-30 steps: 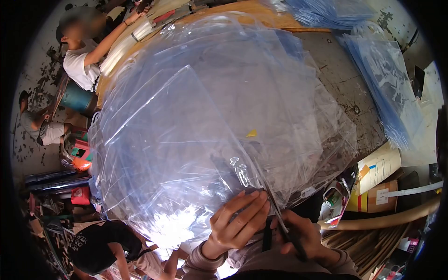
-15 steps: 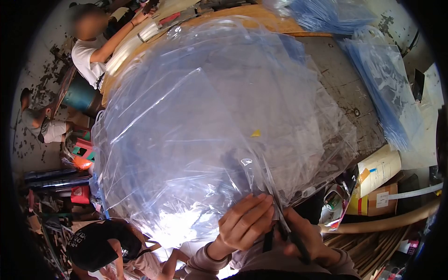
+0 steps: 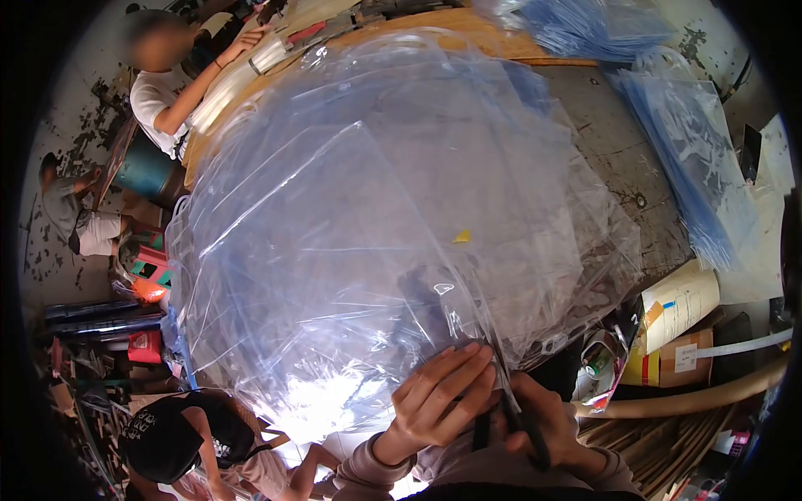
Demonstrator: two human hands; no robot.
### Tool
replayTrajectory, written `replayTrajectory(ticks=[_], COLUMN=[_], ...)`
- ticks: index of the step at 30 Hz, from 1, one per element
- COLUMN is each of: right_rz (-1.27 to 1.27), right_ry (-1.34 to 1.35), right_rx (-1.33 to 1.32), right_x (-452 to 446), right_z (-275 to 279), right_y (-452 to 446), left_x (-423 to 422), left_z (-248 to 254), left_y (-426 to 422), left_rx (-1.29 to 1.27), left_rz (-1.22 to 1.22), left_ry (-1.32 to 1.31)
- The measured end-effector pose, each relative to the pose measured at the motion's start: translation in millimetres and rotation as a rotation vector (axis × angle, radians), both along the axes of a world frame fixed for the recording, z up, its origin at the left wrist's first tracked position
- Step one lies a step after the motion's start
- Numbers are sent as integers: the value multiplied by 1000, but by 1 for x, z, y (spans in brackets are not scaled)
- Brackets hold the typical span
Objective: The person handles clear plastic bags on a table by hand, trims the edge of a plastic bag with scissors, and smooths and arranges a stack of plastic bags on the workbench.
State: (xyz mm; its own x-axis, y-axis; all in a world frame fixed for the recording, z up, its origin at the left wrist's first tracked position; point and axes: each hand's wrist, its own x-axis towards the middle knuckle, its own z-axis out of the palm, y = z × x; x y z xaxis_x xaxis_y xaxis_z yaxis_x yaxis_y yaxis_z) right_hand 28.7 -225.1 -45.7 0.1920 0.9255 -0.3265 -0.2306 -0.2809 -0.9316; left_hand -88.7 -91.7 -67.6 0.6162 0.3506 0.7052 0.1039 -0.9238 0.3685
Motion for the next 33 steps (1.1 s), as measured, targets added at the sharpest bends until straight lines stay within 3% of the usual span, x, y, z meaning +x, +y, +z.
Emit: replayTrajectory(ticks=[3,9,20,33], right_rz=[5,1,46,67], right_ry=[-30,189,-112,-127], right_rx=[-16,6,-74,-42], right_x=[2,5,8,12], right_z=[-4,-7,-4,-2], right_y=[-3,-6,-10,-9], left_x=[1,5,5,0], left_z=[-3,-3,-10,3], left_y=[-2,-4,-7,-8], left_rx=[-16,-29,-23,49], left_rz=[23,89,4,-53], left_ry=[1,-1,-118,44])
